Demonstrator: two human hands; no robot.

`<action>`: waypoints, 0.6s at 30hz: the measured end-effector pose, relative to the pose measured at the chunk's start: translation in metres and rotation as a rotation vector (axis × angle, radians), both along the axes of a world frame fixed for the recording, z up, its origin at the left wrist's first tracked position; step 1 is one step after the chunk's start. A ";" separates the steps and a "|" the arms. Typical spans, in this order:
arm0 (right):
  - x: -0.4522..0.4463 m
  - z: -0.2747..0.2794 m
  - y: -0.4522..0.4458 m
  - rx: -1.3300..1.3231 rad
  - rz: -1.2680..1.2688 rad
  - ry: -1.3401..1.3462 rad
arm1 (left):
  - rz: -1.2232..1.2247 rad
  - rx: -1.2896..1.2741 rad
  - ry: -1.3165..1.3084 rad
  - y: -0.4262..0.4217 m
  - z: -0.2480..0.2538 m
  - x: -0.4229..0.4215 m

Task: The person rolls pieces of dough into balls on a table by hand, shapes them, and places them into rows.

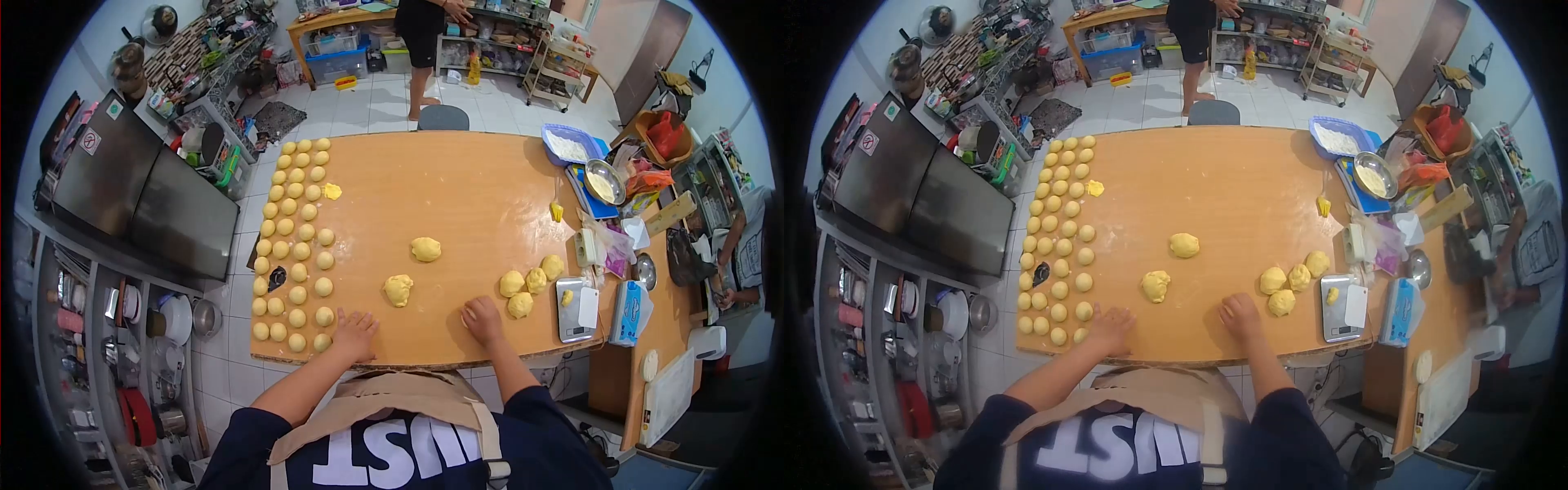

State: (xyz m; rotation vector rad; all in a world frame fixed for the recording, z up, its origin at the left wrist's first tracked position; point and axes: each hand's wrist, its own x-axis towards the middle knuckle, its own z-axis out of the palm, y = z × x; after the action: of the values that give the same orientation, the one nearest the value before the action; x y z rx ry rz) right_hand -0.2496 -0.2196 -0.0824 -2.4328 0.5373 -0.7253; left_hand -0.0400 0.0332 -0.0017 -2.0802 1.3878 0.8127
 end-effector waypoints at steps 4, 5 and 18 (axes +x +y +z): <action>0.042 -0.003 0.027 0.086 0.008 0.065 | 0.009 0.007 0.012 0.002 0.002 -0.001; 0.038 -0.004 0.031 0.103 0.054 0.031 | 0.008 0.017 0.017 0.001 0.004 -0.001; 0.038 -0.006 0.024 0.068 0.060 0.048 | -0.026 -0.019 0.003 0.006 -0.014 0.003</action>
State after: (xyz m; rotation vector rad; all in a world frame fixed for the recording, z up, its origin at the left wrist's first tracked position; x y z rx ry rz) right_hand -0.2118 -0.1958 -0.0880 -2.3969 0.4977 -0.6157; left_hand -0.0367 0.0388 -0.0153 -2.0719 1.4258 0.7954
